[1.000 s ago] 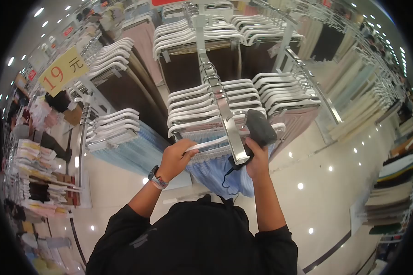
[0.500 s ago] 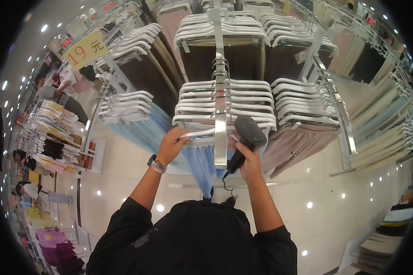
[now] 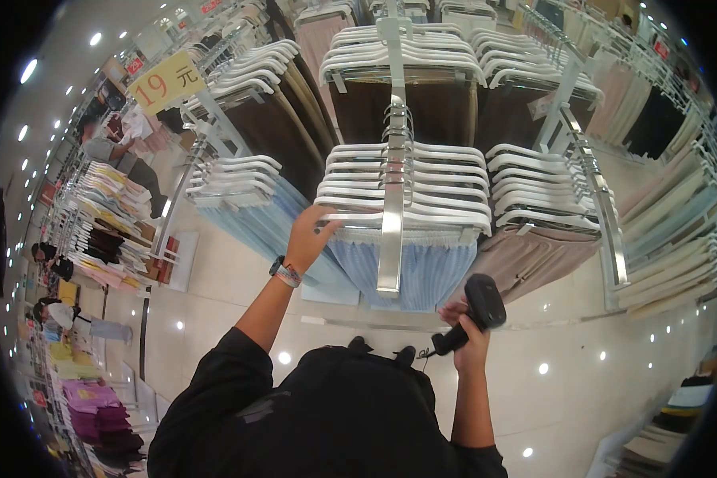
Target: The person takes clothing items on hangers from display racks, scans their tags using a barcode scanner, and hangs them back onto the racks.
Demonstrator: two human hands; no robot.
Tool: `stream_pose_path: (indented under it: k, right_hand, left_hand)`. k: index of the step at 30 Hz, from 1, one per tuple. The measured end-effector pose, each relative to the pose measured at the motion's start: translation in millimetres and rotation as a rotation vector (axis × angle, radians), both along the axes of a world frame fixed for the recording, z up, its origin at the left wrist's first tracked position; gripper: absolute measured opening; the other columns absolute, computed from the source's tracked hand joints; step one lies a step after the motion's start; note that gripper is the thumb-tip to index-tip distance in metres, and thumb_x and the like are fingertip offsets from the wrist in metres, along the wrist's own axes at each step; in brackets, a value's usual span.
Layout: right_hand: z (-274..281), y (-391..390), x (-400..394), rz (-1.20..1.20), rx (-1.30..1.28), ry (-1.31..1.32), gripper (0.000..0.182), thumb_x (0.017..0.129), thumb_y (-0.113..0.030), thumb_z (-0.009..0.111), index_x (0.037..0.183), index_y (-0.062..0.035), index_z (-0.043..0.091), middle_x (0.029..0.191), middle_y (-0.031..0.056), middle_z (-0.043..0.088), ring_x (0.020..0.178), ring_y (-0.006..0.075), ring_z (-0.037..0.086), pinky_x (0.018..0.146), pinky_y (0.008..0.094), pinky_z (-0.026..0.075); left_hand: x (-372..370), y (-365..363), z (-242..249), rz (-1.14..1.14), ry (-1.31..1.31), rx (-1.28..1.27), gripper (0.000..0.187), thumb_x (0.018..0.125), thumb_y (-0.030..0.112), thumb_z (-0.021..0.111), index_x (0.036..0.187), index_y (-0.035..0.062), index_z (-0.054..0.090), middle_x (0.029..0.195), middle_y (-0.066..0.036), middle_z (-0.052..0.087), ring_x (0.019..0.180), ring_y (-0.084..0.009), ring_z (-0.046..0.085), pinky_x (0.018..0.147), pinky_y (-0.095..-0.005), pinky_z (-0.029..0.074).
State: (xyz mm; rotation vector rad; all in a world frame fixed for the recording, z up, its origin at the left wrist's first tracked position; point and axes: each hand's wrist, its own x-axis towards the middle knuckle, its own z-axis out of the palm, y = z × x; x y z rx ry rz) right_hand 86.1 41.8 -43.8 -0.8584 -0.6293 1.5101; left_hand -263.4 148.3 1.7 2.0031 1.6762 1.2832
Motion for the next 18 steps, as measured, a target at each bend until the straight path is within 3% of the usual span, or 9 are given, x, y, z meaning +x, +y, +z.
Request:
stream_pose_path:
  k: [4,6,9,14,18]
  right_hand:
    - [-6.5,-21.9,-2.8,-0.083,-0.045,-0.05,0.045,0.081,-0.013,0.059,0.122,0.0011,0.049,0.097,0.0168,0.063,0.088,0.0296,0.065,0.082,0.0407,0.051]
    - [-12.0,-28.7,-15.2,-0.1,-0.051,-0.09,0.043,0.081,-0.012,0.059,0.121,-0.0002,0.05,0.095,0.0157,0.063,0.083,0.0274,0.064,0.079,0.0397,0.051]
    - [-16.8,-36.0,-44.5,-0.059,-0.047,-0.169,0.042,0.081,-0.012,0.059,0.12,0.0005,0.05,0.093,0.0148,0.063,0.081,0.0264,0.063,0.076,0.0391,0.05]
    - [-20.2,-45.1,-110.7,-0.031,-0.056,-0.212,0.042,0.081,-0.007,0.059,0.12,0.0021,0.049,0.092,0.0139,0.063,0.082,0.026,0.064,0.078,0.0393,0.051]
    - [-20.5,-48.9,-173.3,-0.06,-0.024,-0.213,0.042,0.081,-0.005,0.058,0.121,0.0032,0.049,0.092,0.0142,0.063,0.082,0.026,0.064,0.078,0.0393,0.051]
  left_hand:
    - [-20.4,-8.8,-4.4,0.005,0.088,0.162,0.019,0.083,0.012,0.068,0.1,0.0031,0.065,0.099,-0.013,0.065,0.088,-0.0291,0.062,0.081,-0.035,0.049]
    - [-40.2,-14.4,-2.4,0.01,-0.183,0.004,0.018,0.087,0.011,0.064,0.104,0.0036,0.065,0.101,-0.01,0.064,0.092,-0.0226,0.062,0.079,-0.0315,0.05]
    - [-98.7,-13.7,-20.3,0.104,-0.224,-0.033,0.016,0.09,0.01,0.06,0.104,0.0034,0.065,0.101,-0.009,0.062,0.086,-0.0203,0.062,0.075,-0.0292,0.052]
    - [-216.8,-23.0,-25.1,0.307,-0.025,0.04,0.02,0.091,0.008,0.056,0.11,0.0034,0.061,0.11,-0.011,0.06,0.094,-0.0237,0.061,0.073,-0.0302,0.053]
    - [-292.6,-30.3,-24.5,0.498,0.107,0.098,0.028,0.092,0.014,0.055,0.119,0.0048,0.057,0.116,-0.014,0.057,0.104,-0.0307,0.056,0.085,-0.0389,0.05]
